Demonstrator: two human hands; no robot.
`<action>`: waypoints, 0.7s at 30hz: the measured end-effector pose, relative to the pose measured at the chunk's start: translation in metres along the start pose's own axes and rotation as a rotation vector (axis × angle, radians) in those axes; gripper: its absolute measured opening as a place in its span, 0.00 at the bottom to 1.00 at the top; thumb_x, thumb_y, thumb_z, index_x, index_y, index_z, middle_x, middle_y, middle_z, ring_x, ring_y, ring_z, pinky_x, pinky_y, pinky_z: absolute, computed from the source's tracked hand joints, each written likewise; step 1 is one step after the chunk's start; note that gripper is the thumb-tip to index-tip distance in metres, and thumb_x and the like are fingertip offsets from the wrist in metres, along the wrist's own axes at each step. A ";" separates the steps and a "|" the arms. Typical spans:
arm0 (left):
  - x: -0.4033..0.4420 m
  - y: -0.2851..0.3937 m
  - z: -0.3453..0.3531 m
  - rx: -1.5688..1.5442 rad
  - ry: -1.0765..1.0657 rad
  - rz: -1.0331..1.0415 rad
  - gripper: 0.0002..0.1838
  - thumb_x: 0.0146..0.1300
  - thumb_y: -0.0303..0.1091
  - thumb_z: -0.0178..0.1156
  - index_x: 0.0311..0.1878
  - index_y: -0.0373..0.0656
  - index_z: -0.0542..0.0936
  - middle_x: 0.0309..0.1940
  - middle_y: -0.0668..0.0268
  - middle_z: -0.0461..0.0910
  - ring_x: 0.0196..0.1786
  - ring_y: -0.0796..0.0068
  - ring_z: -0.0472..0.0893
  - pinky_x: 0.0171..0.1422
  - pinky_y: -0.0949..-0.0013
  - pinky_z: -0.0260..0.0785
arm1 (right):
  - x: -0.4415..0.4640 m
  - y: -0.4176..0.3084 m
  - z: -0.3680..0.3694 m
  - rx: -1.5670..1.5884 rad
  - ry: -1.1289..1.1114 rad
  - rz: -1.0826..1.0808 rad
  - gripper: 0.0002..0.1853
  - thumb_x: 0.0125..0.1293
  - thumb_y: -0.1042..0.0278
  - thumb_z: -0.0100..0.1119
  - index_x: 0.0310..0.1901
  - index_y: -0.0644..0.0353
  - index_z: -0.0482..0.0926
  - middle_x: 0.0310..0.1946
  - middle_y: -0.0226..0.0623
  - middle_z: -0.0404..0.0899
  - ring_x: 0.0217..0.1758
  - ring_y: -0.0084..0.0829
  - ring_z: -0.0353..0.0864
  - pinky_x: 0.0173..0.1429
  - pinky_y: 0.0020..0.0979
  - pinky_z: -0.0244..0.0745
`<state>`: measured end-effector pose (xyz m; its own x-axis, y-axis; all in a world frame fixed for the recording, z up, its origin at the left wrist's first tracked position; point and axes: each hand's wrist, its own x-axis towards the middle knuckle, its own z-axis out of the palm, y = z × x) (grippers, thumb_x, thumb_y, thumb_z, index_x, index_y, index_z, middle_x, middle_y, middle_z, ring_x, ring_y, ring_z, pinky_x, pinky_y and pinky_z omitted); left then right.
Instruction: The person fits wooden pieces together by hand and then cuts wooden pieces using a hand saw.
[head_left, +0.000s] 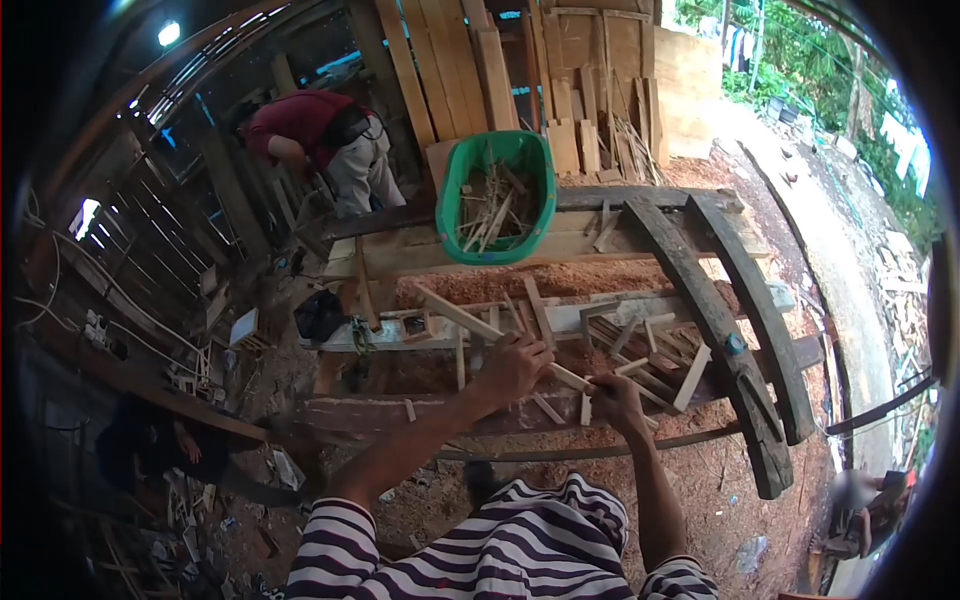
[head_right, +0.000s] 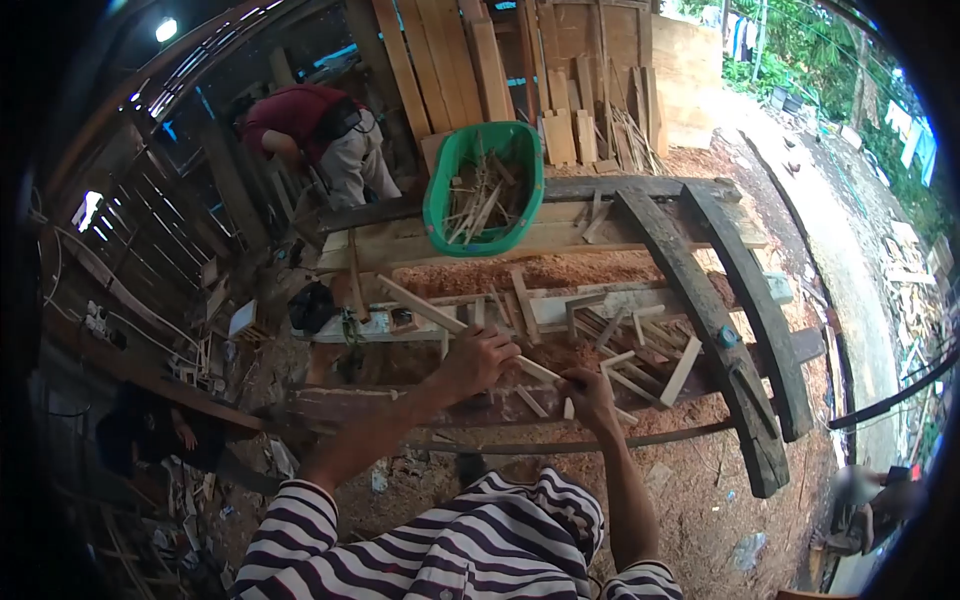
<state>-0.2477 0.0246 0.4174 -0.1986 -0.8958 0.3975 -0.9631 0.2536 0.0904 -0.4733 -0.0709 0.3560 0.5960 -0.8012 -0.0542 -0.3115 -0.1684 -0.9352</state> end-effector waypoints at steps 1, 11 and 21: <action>-0.001 0.009 0.012 -0.015 -0.006 -0.002 0.10 0.63 0.44 0.62 0.36 0.49 0.81 0.32 0.68 0.79 0.44 0.69 0.78 0.53 0.62 0.65 | -0.001 0.008 -0.007 -0.026 -0.018 0.037 0.10 0.64 0.72 0.63 0.43 0.67 0.84 0.29 0.33 0.84 0.33 0.19 0.79 0.39 0.26 0.75; -0.112 0.077 0.126 -0.509 -0.263 -0.608 0.09 0.64 0.35 0.60 0.40 0.39 0.80 0.34 0.57 0.81 0.41 0.52 0.80 0.46 0.52 0.71 | -0.039 0.118 -0.008 -0.194 -0.011 -0.093 0.10 0.60 0.73 0.64 0.44 0.61 0.83 0.36 0.47 0.83 0.38 0.43 0.83 0.43 0.40 0.76; -0.238 0.084 0.152 -0.697 -0.227 -1.280 0.12 0.73 0.38 0.54 0.51 0.43 0.79 0.30 0.59 0.79 0.33 0.63 0.79 0.38 0.60 0.70 | -0.020 0.219 0.036 -0.309 0.007 0.154 0.08 0.63 0.74 0.59 0.43 0.61 0.79 0.39 0.46 0.81 0.44 0.50 0.81 0.47 0.44 0.76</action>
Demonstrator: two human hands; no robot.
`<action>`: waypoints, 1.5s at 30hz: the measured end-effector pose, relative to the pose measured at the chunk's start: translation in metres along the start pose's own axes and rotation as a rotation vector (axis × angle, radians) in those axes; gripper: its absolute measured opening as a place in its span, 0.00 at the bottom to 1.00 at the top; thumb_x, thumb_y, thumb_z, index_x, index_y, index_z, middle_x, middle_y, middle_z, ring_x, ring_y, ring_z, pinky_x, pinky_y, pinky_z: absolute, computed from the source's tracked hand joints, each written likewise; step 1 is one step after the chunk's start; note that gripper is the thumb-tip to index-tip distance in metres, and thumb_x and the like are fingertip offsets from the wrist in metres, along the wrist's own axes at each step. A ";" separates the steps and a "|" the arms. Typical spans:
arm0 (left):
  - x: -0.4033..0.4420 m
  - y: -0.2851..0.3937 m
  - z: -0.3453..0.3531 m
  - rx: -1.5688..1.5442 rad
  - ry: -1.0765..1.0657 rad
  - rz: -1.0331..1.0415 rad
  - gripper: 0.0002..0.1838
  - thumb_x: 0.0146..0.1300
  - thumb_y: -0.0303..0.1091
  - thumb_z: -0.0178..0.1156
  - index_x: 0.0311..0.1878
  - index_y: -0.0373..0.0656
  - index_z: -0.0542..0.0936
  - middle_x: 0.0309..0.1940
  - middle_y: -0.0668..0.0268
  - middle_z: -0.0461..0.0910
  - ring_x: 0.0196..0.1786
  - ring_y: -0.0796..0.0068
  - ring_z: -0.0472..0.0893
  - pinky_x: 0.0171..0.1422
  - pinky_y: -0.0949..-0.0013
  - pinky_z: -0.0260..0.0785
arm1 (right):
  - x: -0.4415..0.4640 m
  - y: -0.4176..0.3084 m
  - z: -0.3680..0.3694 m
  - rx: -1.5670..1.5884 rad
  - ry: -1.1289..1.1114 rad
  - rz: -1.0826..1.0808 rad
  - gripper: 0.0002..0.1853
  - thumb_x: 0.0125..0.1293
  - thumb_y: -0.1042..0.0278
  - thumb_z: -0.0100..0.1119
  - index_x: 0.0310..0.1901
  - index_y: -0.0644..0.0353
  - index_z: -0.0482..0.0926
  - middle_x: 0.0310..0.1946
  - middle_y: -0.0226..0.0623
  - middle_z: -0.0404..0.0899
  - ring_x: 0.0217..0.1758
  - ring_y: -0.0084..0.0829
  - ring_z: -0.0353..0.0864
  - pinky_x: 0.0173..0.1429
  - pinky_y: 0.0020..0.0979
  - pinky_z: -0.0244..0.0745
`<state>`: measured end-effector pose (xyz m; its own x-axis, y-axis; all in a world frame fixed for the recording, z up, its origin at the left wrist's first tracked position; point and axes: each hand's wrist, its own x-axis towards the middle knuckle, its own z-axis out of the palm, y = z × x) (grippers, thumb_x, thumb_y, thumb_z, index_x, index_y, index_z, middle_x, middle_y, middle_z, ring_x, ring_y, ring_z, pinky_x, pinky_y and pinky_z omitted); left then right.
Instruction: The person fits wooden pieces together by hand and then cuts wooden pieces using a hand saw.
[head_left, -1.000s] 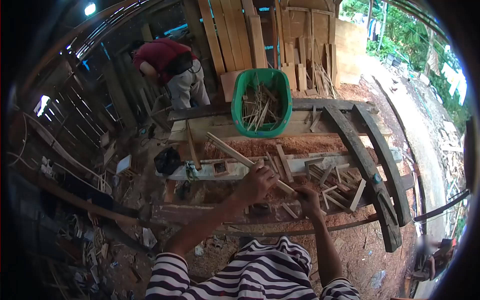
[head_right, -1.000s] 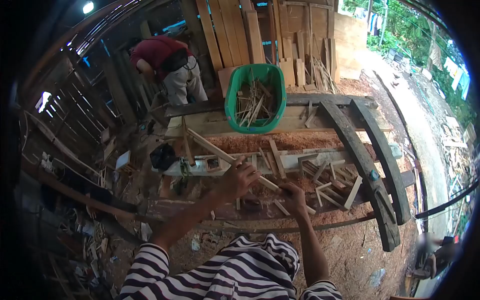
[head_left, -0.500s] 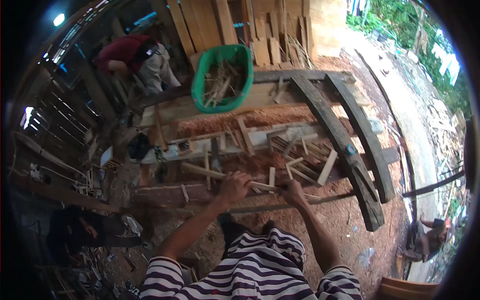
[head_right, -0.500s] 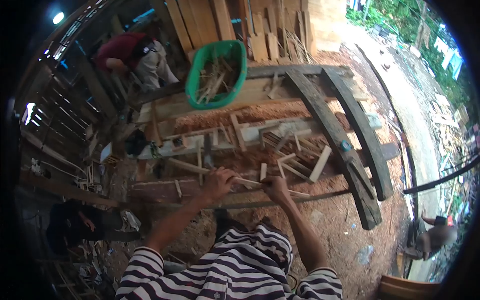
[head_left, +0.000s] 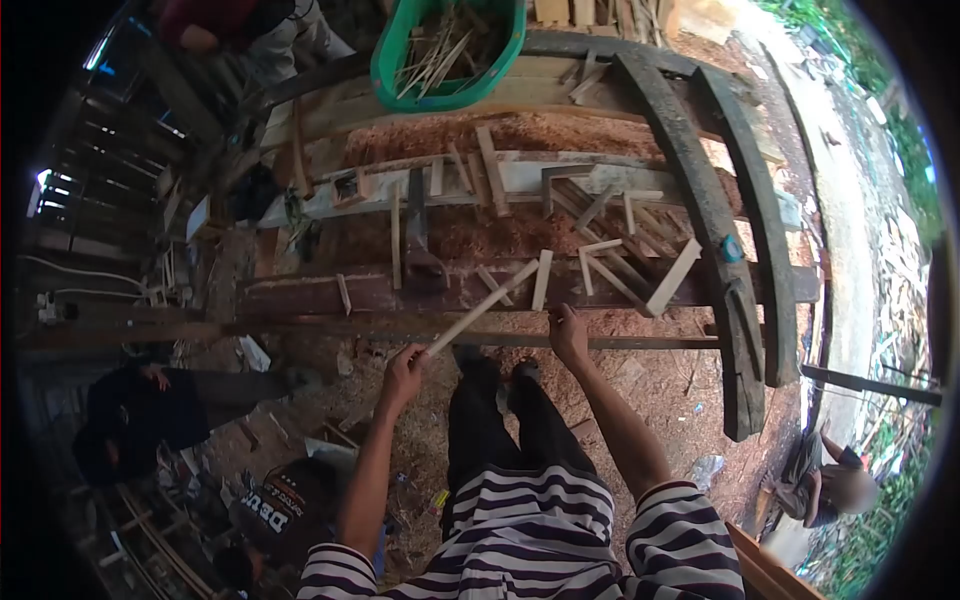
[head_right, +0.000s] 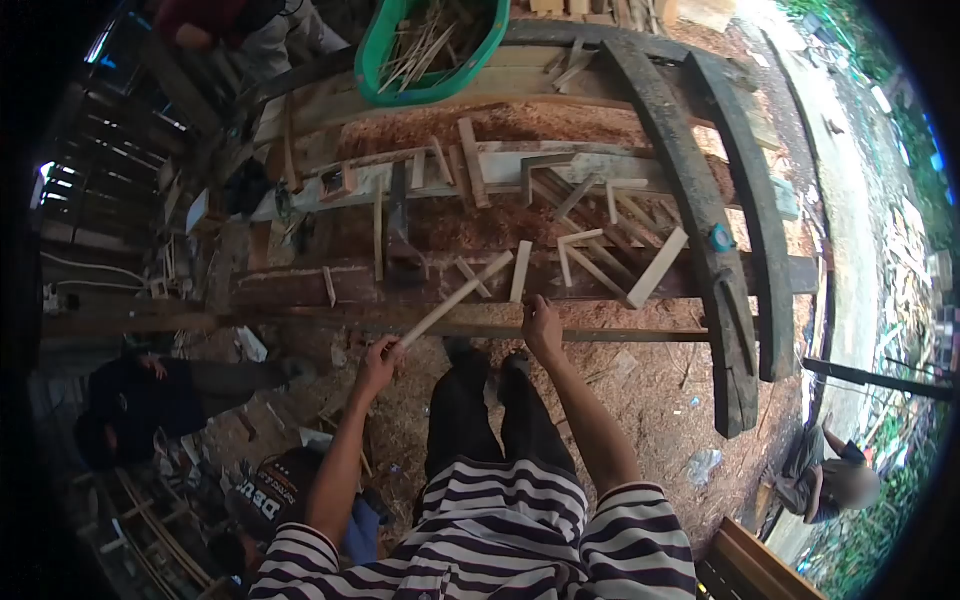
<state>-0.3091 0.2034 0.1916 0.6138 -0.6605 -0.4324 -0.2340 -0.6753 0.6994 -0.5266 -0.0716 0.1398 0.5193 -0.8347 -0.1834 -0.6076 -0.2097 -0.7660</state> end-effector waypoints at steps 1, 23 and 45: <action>-0.003 -0.003 -0.005 0.009 0.006 -0.018 0.12 0.73 0.38 0.54 0.51 0.43 0.79 0.30 0.59 0.79 0.33 0.63 0.79 0.38 0.60 0.70 | 0.003 0.000 0.013 -0.061 -0.032 -0.055 0.07 0.62 0.73 0.60 0.43 0.60 0.79 0.39 0.47 0.81 0.44 0.51 0.81 0.46 0.45 0.75; 0.073 -0.013 0.011 -0.163 0.246 0.024 0.20 0.65 0.40 0.65 0.56 0.42 0.79 0.42 0.59 0.80 0.41 0.61 0.81 0.45 0.59 0.74 | 0.040 -0.021 0.100 -0.377 -0.194 0.020 0.08 0.65 0.77 0.50 0.45 0.67 0.71 0.38 0.57 0.76 0.45 0.59 0.76 0.49 0.53 0.72; 0.134 -0.078 0.012 0.329 0.331 0.457 0.15 0.54 0.26 0.69 0.47 0.45 0.85 0.42 0.69 0.77 0.51 0.63 0.73 0.60 0.55 0.64 | 0.068 -0.057 0.135 -0.020 -0.329 -0.457 0.11 0.57 0.82 0.59 0.42 0.62 0.82 0.40 0.48 0.82 0.47 0.51 0.80 0.50 0.42 0.75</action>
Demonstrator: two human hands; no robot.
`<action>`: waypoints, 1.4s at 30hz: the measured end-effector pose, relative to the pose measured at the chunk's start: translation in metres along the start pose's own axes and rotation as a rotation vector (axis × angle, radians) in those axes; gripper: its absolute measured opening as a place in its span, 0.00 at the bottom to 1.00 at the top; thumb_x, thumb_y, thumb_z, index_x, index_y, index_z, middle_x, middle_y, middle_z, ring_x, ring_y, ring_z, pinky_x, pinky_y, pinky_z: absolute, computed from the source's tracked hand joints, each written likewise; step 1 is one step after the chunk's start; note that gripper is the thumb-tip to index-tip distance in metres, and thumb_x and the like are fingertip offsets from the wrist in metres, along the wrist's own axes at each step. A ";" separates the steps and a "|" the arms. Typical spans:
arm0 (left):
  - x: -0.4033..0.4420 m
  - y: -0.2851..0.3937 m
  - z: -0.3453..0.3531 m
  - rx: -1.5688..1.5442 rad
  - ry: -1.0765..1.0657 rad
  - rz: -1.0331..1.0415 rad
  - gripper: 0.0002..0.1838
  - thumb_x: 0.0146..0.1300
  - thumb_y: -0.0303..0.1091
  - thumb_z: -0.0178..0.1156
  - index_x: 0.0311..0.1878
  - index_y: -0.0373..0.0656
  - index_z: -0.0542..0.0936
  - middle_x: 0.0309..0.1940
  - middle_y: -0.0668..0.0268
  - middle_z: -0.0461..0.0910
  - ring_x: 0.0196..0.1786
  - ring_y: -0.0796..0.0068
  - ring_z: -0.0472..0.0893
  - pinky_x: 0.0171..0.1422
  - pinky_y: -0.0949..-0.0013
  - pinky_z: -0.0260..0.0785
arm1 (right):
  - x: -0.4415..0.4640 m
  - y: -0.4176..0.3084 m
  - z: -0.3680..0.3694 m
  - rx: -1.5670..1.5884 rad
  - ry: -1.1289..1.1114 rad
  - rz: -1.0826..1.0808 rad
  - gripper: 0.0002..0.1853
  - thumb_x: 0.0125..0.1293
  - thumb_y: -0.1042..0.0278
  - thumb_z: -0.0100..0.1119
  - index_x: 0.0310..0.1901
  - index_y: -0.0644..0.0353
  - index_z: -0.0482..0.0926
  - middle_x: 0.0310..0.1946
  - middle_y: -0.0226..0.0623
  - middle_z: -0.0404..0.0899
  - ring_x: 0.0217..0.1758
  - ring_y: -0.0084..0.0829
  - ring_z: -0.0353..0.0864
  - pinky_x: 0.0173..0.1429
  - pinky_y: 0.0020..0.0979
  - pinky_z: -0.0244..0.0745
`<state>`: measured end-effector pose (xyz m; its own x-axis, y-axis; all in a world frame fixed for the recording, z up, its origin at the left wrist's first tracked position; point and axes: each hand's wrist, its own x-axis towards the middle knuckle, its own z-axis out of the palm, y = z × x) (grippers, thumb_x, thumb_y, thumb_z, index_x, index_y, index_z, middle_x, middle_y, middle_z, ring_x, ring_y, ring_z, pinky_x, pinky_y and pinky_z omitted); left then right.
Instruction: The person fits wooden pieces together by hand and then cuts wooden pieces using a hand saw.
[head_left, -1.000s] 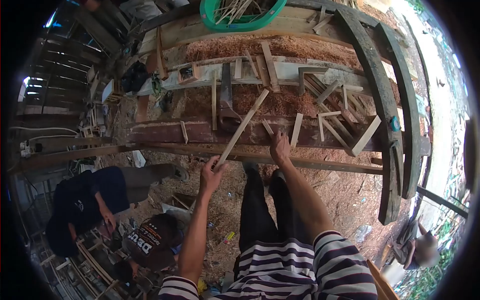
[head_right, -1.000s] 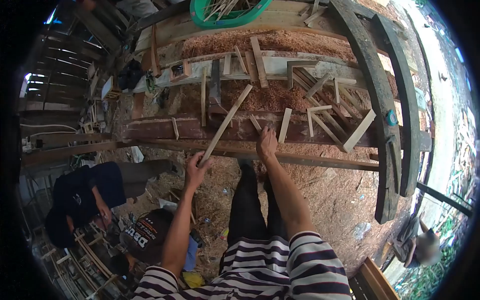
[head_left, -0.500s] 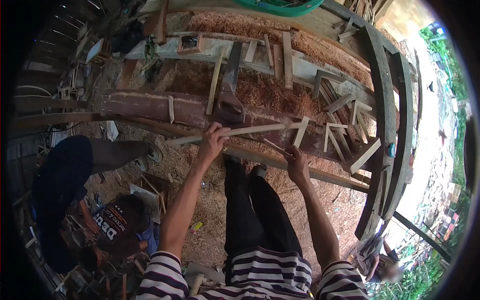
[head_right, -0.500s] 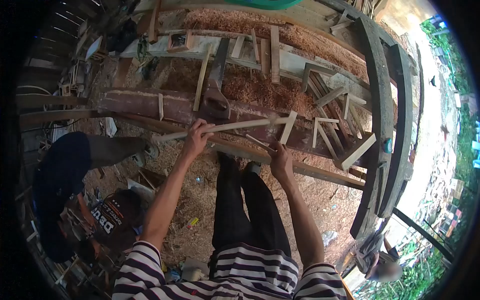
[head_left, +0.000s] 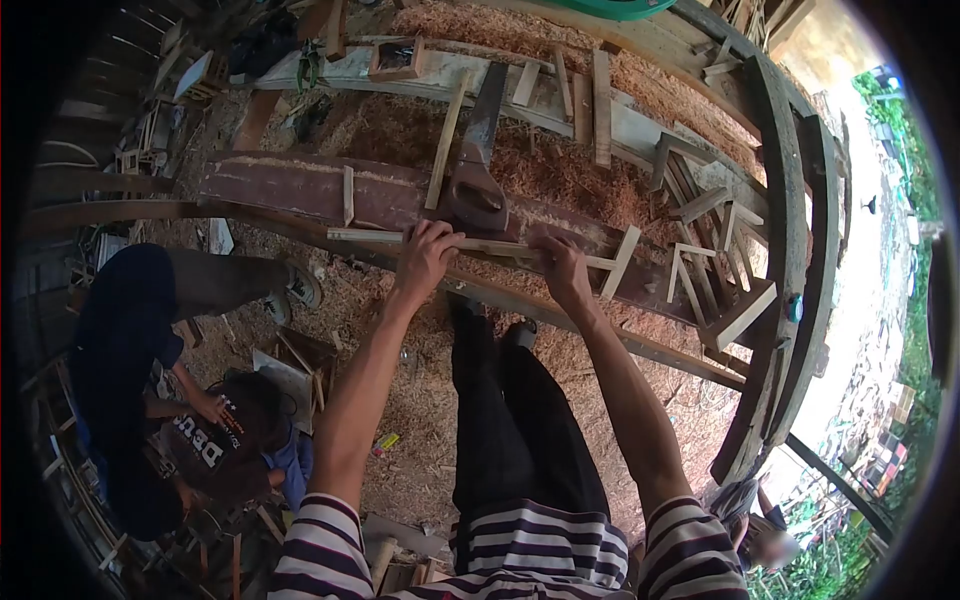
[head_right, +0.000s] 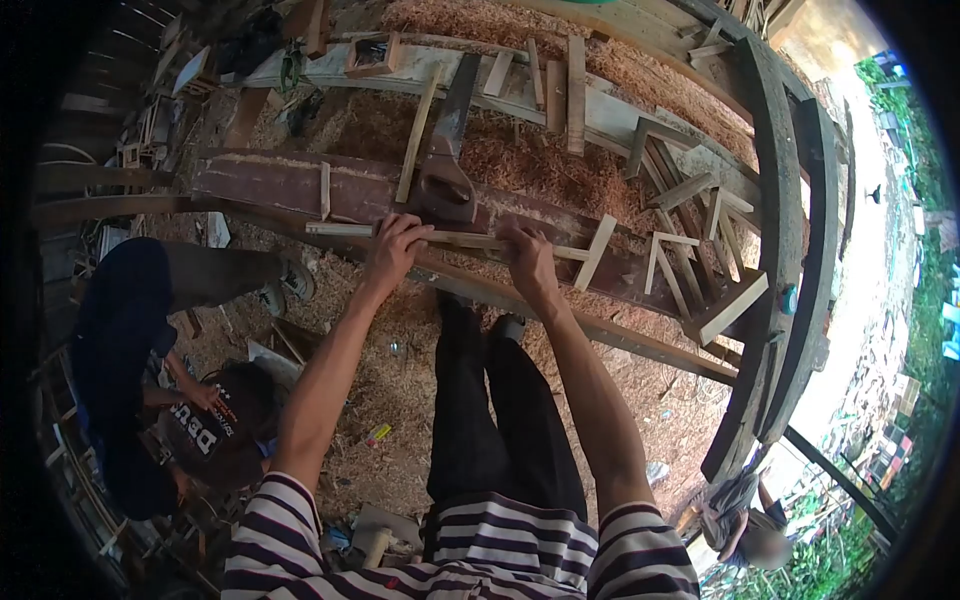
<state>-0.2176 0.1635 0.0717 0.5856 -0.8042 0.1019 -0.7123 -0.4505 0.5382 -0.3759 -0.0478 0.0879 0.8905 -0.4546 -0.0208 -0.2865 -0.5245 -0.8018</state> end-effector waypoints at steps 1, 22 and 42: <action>0.000 0.000 0.000 -0.001 0.001 -0.003 0.15 0.54 0.26 0.69 0.47 0.45 0.85 0.42 0.69 0.77 0.51 0.63 0.73 0.60 0.55 0.64 | 0.001 0.001 0.002 -0.019 0.018 0.001 0.12 0.56 0.82 0.59 0.42 0.61 0.82 0.40 0.48 0.82 0.47 0.51 0.80 0.50 0.42 0.76; 0.017 0.016 0.013 0.114 -0.097 0.229 0.12 0.59 0.28 0.63 0.47 0.42 0.79 0.43 0.65 0.76 0.50 0.63 0.74 0.56 0.59 0.65 | -0.029 0.029 -0.034 -0.489 0.109 0.007 0.15 0.59 0.76 0.56 0.49 0.57 0.81 0.47 0.41 0.78 0.55 0.46 0.73 0.57 0.44 0.65; 0.016 0.007 0.004 0.149 -0.120 0.168 0.15 0.61 0.28 0.63 0.51 0.38 0.80 0.48 0.62 0.79 0.55 0.61 0.76 0.59 0.57 0.68 | -0.009 0.012 0.001 -0.296 0.019 -0.165 0.17 0.55 0.68 0.67 0.49 0.54 0.82 0.49 0.36 0.78 0.56 0.42 0.73 0.58 0.44 0.66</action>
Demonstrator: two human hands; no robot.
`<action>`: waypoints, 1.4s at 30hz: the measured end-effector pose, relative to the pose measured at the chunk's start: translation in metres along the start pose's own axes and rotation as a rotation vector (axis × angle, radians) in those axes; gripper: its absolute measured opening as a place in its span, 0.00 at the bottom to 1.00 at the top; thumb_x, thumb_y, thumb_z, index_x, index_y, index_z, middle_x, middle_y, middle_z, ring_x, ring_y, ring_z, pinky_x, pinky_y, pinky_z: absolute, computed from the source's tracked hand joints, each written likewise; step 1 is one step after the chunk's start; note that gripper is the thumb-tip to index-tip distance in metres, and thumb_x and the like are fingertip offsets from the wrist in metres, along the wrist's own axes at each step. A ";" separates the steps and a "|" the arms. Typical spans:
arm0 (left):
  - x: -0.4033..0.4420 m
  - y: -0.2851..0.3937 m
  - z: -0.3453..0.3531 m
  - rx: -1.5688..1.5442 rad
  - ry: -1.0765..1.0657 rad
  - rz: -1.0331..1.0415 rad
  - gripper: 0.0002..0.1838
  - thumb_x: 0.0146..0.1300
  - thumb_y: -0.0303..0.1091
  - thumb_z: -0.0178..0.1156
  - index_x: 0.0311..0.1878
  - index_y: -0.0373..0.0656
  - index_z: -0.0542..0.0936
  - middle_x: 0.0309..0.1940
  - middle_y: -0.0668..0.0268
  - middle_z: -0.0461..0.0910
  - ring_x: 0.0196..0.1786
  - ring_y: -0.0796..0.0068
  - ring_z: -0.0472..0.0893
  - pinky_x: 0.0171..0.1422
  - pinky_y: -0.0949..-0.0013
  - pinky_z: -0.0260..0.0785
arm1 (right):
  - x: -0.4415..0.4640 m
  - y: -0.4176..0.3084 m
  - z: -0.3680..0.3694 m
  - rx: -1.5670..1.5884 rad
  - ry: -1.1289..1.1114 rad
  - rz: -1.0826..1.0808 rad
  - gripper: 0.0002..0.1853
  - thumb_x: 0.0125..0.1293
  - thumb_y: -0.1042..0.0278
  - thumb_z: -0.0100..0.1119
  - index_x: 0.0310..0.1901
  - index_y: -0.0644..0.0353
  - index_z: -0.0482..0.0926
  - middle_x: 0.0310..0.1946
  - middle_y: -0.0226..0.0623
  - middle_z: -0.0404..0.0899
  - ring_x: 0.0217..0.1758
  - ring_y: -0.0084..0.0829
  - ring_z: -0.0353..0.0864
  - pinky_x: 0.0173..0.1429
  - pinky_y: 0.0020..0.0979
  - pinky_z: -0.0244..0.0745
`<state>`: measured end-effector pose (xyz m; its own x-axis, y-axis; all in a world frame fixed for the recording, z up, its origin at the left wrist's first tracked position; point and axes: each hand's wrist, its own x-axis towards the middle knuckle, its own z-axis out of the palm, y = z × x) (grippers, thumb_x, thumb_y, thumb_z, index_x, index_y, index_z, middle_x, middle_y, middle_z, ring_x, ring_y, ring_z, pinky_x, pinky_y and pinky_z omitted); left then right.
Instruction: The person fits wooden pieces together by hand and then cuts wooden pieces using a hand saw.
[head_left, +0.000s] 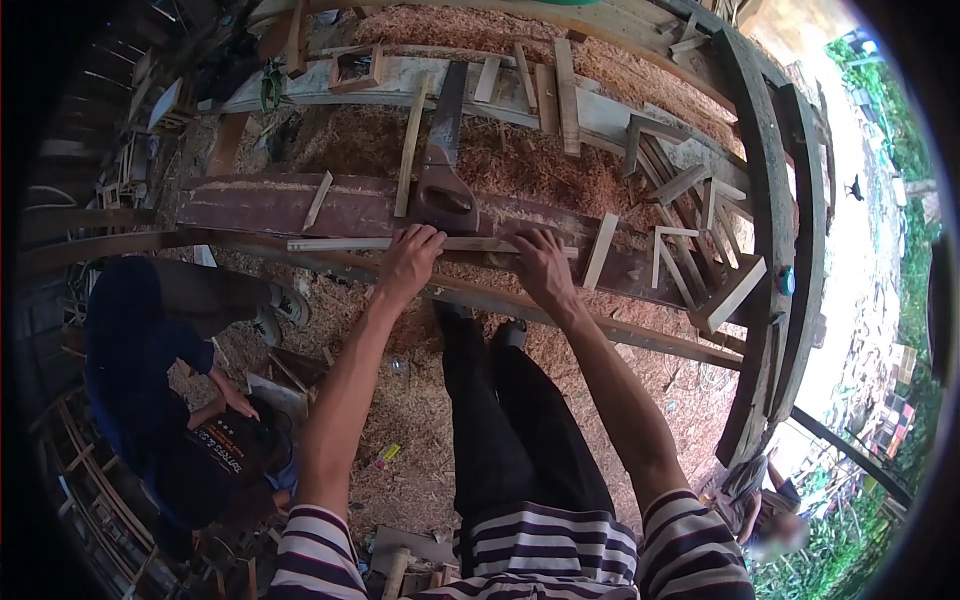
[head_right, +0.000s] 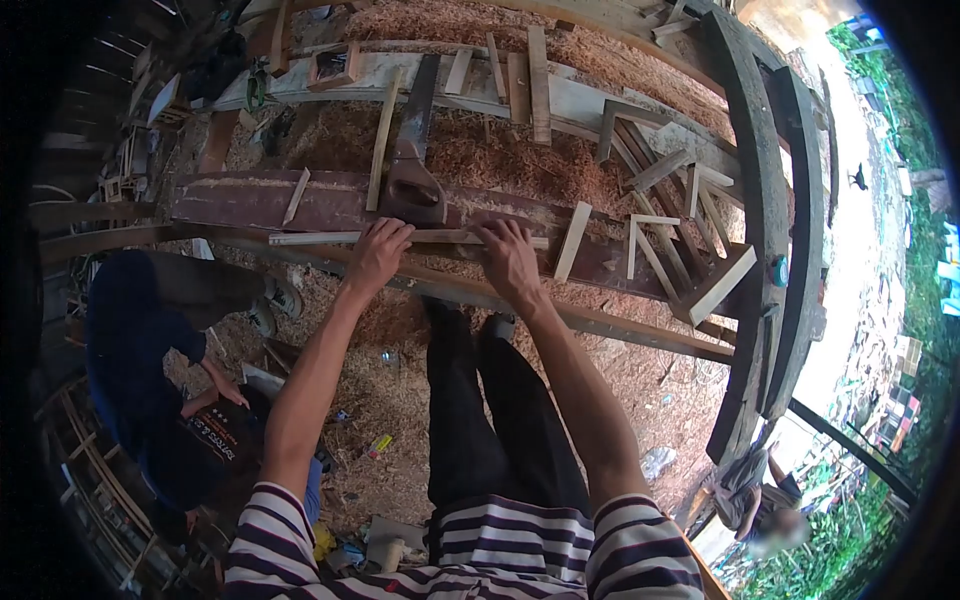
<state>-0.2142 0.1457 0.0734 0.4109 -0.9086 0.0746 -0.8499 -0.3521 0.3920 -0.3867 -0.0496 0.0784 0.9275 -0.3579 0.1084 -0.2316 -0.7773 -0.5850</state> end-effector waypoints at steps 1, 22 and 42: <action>0.000 -0.002 0.001 0.003 0.000 -0.002 0.15 0.61 0.28 0.63 0.51 0.38 0.80 0.48 0.62 0.79 0.55 0.61 0.76 0.59 0.57 0.68 | 0.004 -0.006 0.003 0.001 -0.005 -0.010 0.17 0.56 0.68 0.67 0.49 0.53 0.83 0.49 0.35 0.78 0.56 0.42 0.73 0.58 0.43 0.66; -0.004 0.001 -0.013 0.004 0.051 -0.013 0.20 0.58 0.37 0.68 0.51 0.39 0.79 0.50 0.57 0.77 0.58 0.56 0.74 0.63 0.52 0.67 | 0.081 -0.054 0.043 0.165 0.054 -0.021 0.14 0.63 0.68 0.59 0.51 0.57 0.79 0.47 0.44 0.78 0.57 0.47 0.74 0.61 0.47 0.66; -0.004 -0.012 0.008 -0.155 0.143 -0.030 0.11 0.55 0.30 0.67 0.43 0.42 0.83 0.41 0.61 0.81 0.49 0.57 0.77 0.55 0.56 0.71 | 0.113 -0.070 0.053 -0.394 -0.494 -0.079 0.25 0.53 0.65 0.67 0.53 0.61 0.74 0.51 0.46 0.78 0.60 0.44 0.74 0.64 0.52 0.64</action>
<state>-0.2087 0.1521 0.0611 0.4871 -0.8533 0.1860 -0.7803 -0.3296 0.5316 -0.2504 -0.0079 0.0894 0.9505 -0.0840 -0.2992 -0.1603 -0.9573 -0.2405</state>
